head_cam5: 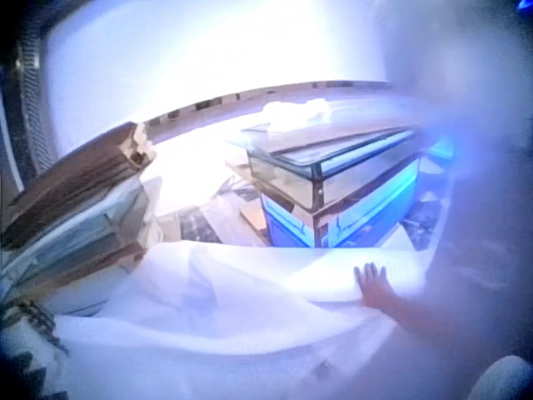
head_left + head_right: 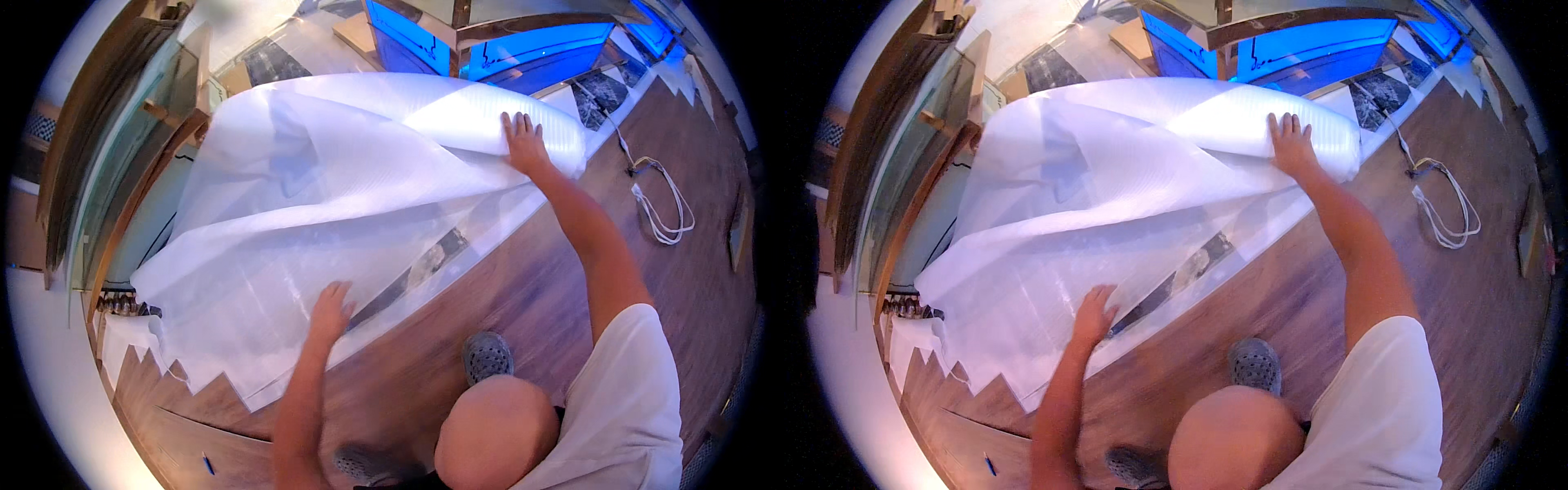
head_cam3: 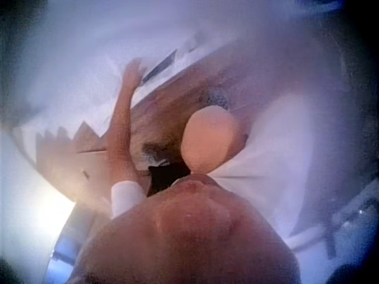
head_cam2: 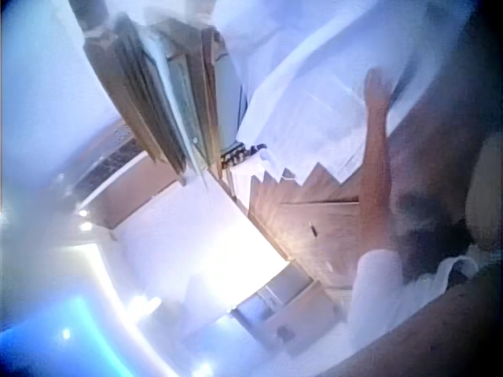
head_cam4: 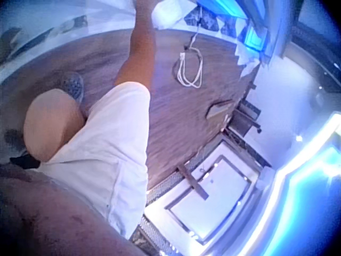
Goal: The person installs laminate flooring by placing planks over foam underlayment, aligning them with existing rows, and tapping them into place with a hammer.
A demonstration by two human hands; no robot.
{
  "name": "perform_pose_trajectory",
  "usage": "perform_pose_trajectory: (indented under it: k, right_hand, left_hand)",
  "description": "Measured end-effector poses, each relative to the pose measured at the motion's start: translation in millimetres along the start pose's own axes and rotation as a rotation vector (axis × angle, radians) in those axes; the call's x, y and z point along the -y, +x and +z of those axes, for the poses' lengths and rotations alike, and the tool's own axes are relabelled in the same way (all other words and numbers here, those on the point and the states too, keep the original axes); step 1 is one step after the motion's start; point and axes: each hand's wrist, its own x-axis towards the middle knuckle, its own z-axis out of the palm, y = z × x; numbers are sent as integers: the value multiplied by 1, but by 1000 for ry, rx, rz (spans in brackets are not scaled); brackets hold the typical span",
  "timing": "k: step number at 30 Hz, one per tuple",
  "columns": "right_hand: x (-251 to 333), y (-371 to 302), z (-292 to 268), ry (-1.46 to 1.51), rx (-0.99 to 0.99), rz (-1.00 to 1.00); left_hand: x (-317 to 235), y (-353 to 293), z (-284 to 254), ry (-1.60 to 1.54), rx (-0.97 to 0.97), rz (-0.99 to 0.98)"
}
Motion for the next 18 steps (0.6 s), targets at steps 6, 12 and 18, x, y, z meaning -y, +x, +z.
perform_pose_trajectory:
  k: [6, 12, 18]
  right_hand:
    - [-47, 32, -15, 338, 166, 138]
    - [-94, 10, -75, 227, 158, 277]
    - [-78, 22, -173, 382, 245, 494]
  left_hand:
    - [-78, 48, 62, 11, -132, -51]
    - [-97, 29, 81, -14, -109, -67]
    - [-104, 27, 78, -35, -129, -33]
